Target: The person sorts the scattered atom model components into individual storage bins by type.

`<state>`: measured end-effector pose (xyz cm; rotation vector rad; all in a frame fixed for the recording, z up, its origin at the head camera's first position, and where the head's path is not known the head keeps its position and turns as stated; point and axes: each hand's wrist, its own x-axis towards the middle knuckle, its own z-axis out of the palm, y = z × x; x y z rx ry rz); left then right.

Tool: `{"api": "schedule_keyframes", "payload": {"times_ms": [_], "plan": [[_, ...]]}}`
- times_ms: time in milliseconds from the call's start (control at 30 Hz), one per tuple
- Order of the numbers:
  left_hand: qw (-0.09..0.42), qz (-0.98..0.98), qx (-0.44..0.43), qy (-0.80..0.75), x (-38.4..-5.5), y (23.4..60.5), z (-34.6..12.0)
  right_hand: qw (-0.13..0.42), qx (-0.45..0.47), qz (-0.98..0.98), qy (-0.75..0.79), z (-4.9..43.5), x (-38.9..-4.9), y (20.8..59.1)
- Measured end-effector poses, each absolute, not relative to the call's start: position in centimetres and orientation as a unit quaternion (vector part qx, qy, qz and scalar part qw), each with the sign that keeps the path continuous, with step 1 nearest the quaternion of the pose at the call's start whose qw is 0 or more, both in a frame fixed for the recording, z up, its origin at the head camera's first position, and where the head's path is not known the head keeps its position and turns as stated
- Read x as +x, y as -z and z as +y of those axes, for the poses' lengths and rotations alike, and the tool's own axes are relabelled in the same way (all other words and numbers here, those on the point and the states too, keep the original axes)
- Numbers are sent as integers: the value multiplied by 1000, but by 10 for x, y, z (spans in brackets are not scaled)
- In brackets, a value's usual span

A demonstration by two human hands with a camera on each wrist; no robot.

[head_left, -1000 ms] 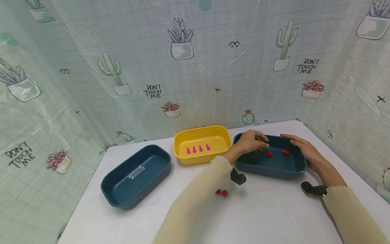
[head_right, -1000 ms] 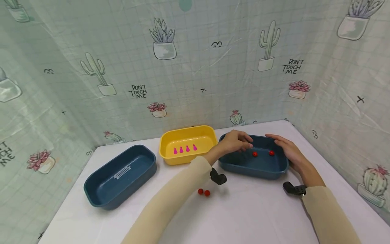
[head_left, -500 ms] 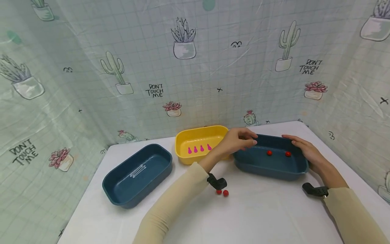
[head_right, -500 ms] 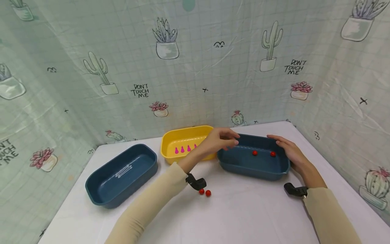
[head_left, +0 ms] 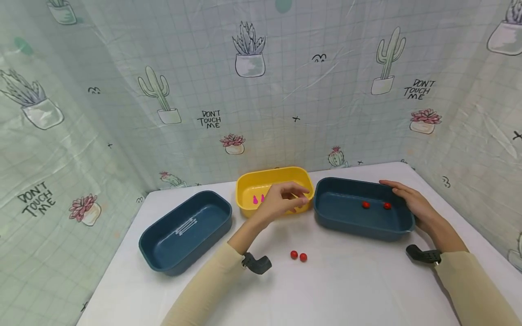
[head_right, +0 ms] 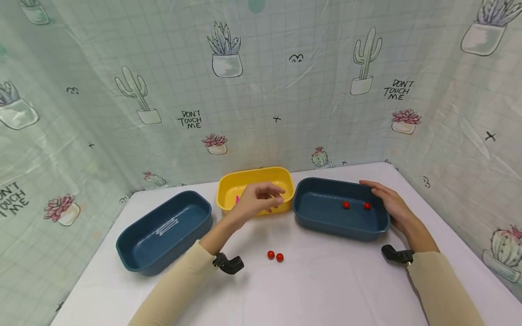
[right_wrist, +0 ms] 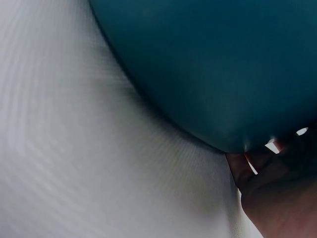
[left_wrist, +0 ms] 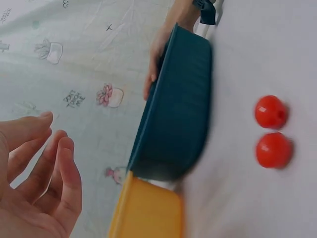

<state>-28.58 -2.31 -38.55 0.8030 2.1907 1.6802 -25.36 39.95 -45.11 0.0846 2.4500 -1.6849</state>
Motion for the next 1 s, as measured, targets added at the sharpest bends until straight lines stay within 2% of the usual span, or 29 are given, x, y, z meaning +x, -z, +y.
{"api": "schedule_keyframes", "payload": {"times_ms": [233, 633, 1000], "plan": [[130, 761, 246, -586, -268, 408, -53, 83, 31, 819, 567, 400, -254, 449], [179, 767, 267, -555, -250, 449, -75, 76, 26, 824, 561, 400, -249, 454], [227, 763, 233, -558, -234, 463, -81, 78, 19, 820, 566, 398, -253, 449]]}}
